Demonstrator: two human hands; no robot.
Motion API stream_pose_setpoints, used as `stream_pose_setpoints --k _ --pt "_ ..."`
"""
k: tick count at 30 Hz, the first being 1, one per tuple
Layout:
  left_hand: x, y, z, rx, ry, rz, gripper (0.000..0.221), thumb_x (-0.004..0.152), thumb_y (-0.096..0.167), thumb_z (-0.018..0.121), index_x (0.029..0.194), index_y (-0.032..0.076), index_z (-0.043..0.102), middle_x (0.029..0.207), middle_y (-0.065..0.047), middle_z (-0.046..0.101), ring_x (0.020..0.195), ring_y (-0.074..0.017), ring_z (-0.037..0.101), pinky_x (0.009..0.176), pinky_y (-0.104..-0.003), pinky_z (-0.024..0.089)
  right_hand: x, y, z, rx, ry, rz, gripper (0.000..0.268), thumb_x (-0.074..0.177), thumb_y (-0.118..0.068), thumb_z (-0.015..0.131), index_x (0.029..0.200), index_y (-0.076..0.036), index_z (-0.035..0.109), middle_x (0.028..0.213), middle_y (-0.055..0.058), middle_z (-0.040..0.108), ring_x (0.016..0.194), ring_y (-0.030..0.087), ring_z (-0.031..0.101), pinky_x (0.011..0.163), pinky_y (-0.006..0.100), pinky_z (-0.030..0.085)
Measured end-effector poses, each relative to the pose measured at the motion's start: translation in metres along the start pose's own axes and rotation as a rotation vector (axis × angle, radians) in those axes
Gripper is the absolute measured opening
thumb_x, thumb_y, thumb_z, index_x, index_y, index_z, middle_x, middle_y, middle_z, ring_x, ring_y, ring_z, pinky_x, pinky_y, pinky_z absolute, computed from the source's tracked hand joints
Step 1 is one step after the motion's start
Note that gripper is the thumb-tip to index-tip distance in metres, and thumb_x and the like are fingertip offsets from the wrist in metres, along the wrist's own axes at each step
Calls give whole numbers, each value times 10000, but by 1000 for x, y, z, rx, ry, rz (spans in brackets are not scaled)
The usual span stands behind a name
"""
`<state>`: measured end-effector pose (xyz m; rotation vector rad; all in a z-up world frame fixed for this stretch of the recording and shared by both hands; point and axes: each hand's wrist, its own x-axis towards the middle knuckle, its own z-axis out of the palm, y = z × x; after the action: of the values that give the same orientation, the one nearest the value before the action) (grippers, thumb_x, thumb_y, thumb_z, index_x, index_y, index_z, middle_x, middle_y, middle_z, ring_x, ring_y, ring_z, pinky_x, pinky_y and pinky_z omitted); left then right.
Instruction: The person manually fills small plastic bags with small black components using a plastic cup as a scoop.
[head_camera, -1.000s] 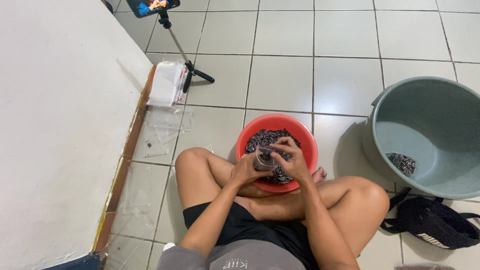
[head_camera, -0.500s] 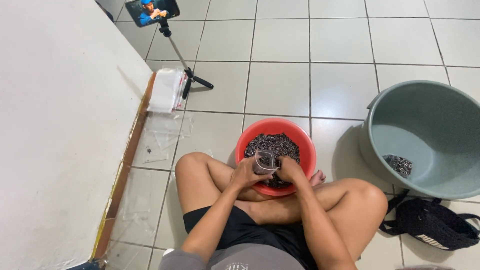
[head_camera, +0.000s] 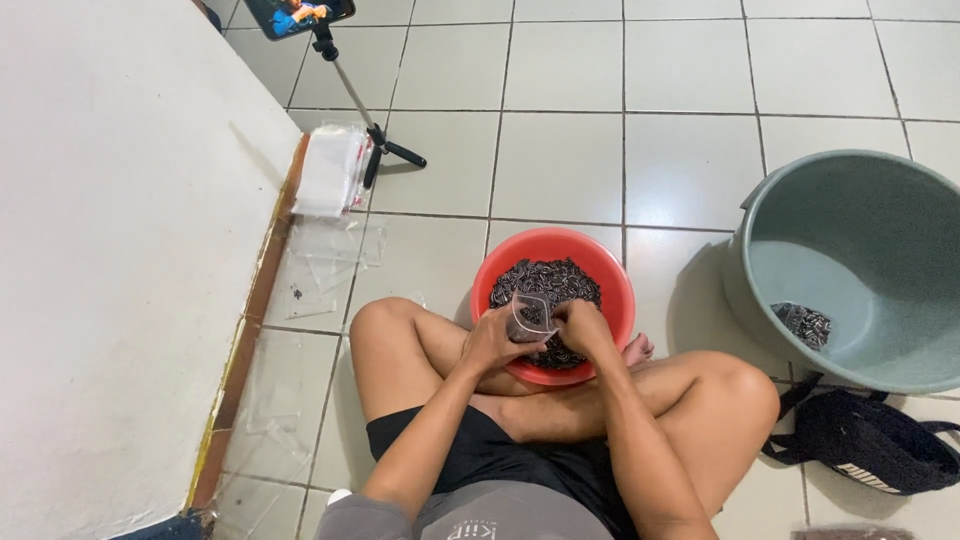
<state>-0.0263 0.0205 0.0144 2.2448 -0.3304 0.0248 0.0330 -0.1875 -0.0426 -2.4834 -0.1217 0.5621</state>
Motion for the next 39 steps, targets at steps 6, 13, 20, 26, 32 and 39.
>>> stream_pose_setpoints --k 6,13,20,26,32,39 --pt "-2 -20 6 -17 -24 7 875 590 658 873 1286 189 623 1079 -104 763 1096 -317 704 995 -433 498 -61 -48 -64 422 262 -194 198 860 -105 727 1033 -37 797 961 218 777 929 421 734 803 487 562" --pt "-1 -6 -2 -71 8 72 666 775 682 747 1114 112 686 933 -154 755 967 -368 719 882 -466 537 -55 -41 -53 955 525 -595 162 876 -44 782 1036 -47 798 880 99 736 809 136 565 755 261 466" --pt "-1 24 -17 -51 13 86 537 786 611 773 955 106 703 829 -137 737 882 -365 721 815 -467 550 -60 -46 -49 761 447 -820 173 856 -115 797 1026 -80 806 950 105 727 1047 268 633 938 404 492" --pt "1 -2 -4 -25 6 51 592 770 641 777 1071 136 707 908 -141 750 951 -347 717 877 -460 535 -60 -45 -58 726 453 -498 294 996 -120 567 1230 -59 735 1007 202 706 923 271 621 897 455 478" --pt "-1 -24 7 -19 4 23 728 761 679 764 1171 81 695 971 -185 752 996 -367 714 919 -465 521 11 27 10 14 80 -41 490 870 -236 718 1341 -108 674 1218 212 714 1138 451 671 952 594 514" --pt "0 -16 3 -28 -1 32 662 767 710 748 1098 138 707 886 -150 738 941 -344 716 884 -454 523 21 24 29 -105 -84 3 410 810 -216 690 1215 -202 754 1125 148 759 1092 414 709 907 559 570"
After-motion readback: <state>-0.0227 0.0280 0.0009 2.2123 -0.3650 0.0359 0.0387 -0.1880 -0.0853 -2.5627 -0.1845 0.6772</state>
